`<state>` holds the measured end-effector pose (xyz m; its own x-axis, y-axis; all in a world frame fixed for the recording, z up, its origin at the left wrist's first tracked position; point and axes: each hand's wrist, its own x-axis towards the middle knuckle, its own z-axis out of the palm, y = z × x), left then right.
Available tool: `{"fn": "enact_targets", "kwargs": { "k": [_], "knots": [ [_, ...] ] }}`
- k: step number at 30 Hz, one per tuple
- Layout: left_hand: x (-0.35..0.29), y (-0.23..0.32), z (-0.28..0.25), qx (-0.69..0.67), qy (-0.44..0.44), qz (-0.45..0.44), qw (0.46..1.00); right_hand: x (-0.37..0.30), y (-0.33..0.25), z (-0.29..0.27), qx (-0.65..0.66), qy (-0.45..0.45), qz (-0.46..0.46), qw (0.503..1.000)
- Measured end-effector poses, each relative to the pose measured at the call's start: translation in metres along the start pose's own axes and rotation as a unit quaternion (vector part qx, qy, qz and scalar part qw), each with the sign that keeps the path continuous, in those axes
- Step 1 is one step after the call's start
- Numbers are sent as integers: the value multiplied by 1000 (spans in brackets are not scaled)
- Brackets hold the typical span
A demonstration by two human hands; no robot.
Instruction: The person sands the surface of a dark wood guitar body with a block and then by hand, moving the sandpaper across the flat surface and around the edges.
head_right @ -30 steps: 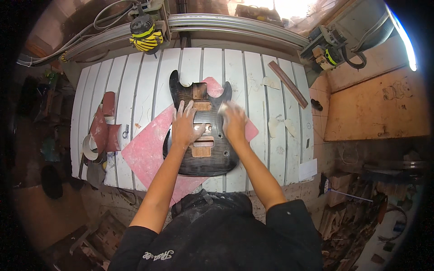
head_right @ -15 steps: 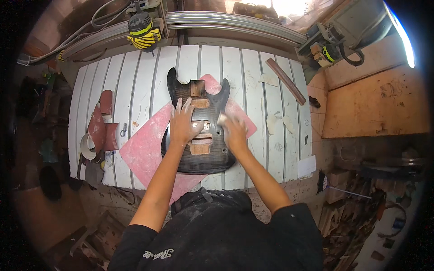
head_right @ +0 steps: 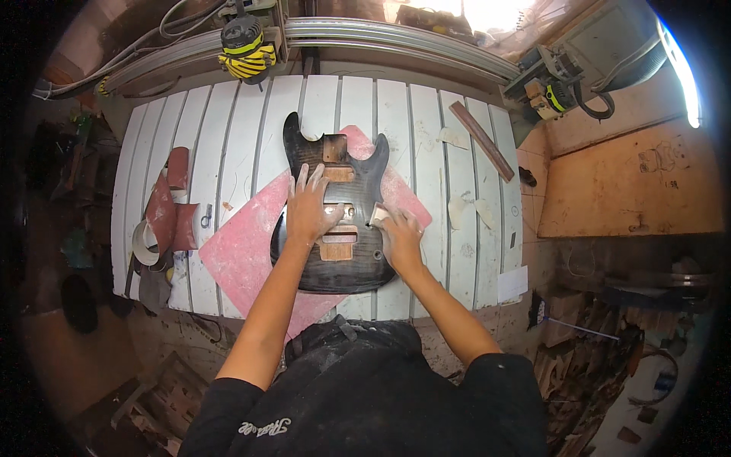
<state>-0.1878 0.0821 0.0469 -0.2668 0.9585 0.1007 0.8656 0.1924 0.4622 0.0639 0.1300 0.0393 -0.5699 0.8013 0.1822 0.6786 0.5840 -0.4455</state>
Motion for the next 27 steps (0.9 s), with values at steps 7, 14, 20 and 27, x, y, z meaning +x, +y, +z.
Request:
{"fn": "enact_targets", "kwargs": {
  "k": [7, 14, 20, 27],
  "knots": [
    [0, -2, 5, 5, -4, 5, 1000, 65, 9, 18, -39, 90, -11, 995],
    [0, 6, -3, 11, -29, -16, 999, -12, 11, 1, 12, 3, -12, 1000],
    [0, 2, -1, 20, -25, -16, 999, 64, 6, 14, -65, 99, -41, 992],
    [-1, 5, -5, 15, -56, -33, 998, -4, 7, -8, -8, 22, -81, 996]
  ]
}}
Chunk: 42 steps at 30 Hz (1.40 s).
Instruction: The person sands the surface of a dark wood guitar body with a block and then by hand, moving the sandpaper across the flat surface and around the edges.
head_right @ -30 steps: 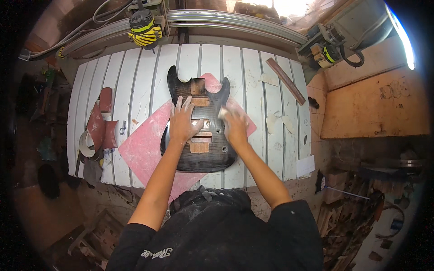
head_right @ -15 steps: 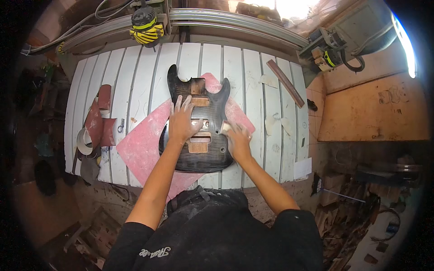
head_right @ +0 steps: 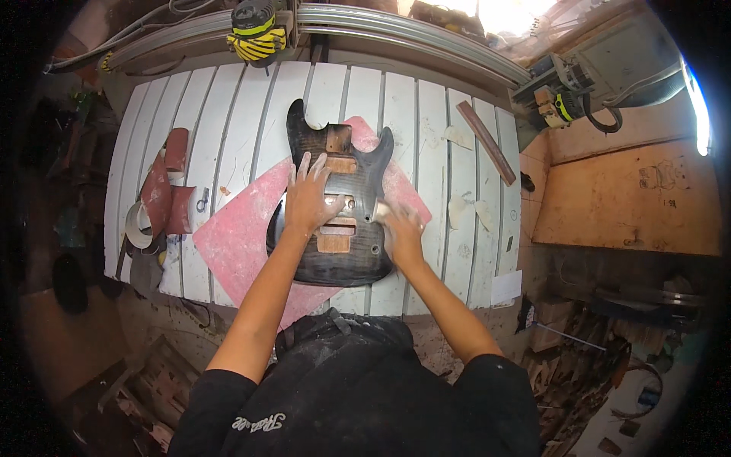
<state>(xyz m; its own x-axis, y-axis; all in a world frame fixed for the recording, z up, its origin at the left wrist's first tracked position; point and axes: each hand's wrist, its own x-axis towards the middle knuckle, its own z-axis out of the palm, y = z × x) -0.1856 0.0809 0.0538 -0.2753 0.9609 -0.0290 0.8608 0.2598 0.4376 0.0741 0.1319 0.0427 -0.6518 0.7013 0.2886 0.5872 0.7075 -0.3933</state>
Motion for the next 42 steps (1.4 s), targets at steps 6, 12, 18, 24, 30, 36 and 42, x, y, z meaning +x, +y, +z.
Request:
{"fn": "enact_targets", "kwargs": {
  "k": [6, 12, 18, 24, 30, 36, 42],
  "knots": [
    [3, -4, 12, -5, 51, 32, 998, 77, 16, 31, -16, 68, 67, 995],
    [5, -5, 7, -8, 31, 20, 999, 1, -1, 10, 6, 5, 30, 1000],
    [6, -4, 12, -3, 56, 44, 997, 78, 11, 24, -17, 81, 64, 995],
    [3, -2, 5, -2, 50, 27, 998, 14, -3, 14, 3, 18, 52, 998],
    [5, 0, 11, -4, 60, 43, 997, 61, 12, 21, 24, 20, 70, 997],
    [5, -6, 13, -4, 78, 53, 996, 20, 0, 10, 44, -12, 81, 996],
    [19, 0, 13, 29, 81, 144, 986, -72, -10, -65, 111, -211, 112, 965]
  ]
}}
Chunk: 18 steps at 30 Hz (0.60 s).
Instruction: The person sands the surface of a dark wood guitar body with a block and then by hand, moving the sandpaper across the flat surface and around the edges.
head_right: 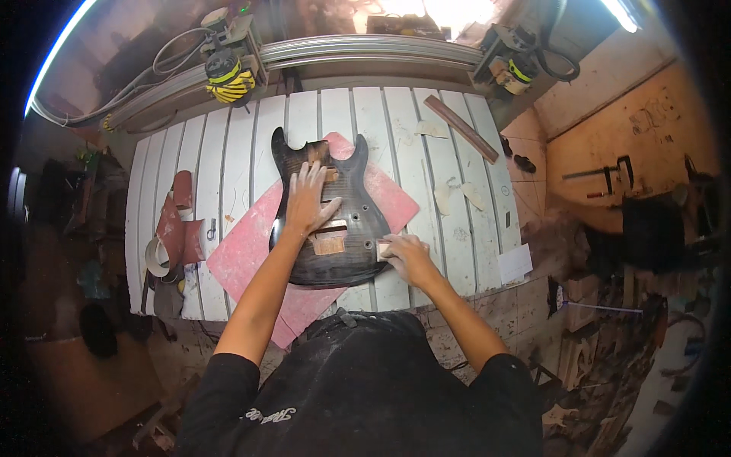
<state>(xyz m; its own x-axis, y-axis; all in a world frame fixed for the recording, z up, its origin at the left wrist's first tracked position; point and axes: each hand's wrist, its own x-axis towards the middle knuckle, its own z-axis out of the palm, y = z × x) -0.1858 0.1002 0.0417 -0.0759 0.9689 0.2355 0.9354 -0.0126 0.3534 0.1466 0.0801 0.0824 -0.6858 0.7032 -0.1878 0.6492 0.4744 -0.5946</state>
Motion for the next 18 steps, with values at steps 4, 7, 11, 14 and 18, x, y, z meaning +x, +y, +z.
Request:
{"fn": "enact_targets", "kwargs": {
  "k": [4, 7, 11, 14, 18],
  "knots": [
    [18, 32, 19, 31, -104, 116, 987, -36, 21, 3, 83, 134, 57, 986],
    [-7, 73, 37, 30, -140, 162, 976, -66, 30, 10, 100, 184, 112, 971],
    [-70, 111, 37, 30, -158, 210, 964, -90, 43, 27, 140, 244, 156, 947],
    [-111, 115, 28, 14, -169, 246, 954, -85, 54, 39, 279, 252, 161, 912],
    [-132, 90, 16, 4, -125, 190, 974, -63, 50, 41, 280, 232, 139, 921]
  ]
}}
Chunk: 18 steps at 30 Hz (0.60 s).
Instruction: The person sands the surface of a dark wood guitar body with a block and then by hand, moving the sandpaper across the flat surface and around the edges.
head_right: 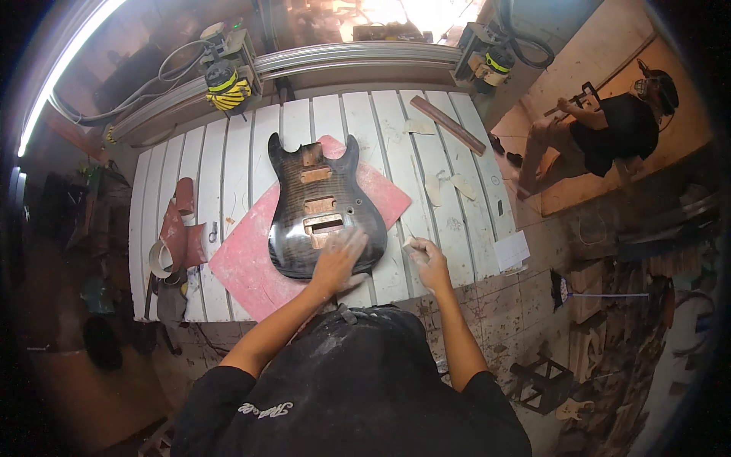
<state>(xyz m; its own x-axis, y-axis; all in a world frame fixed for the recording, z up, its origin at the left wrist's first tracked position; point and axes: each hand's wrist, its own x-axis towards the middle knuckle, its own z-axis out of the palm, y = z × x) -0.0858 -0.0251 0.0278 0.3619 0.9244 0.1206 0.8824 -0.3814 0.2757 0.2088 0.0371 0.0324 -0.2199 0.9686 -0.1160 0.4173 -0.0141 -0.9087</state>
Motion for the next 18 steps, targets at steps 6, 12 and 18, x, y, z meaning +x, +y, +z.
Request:
{"fn": "enact_targets", "kwargs": {
  "k": [6, 12, 18],
  "knots": [
    [-25, -17, -24, -43, 44, -97, 993, 41, -21, 36, 136, -30, 63, 988],
    [-46, -52, -34, -45, 15, -27, 998, 42, -30, 77, 209, -18, 113, 971],
    [-60, -106, -63, -230, 26, -169, 958, -24, -49, 126, 175, -127, 83, 973]
  ]
}}
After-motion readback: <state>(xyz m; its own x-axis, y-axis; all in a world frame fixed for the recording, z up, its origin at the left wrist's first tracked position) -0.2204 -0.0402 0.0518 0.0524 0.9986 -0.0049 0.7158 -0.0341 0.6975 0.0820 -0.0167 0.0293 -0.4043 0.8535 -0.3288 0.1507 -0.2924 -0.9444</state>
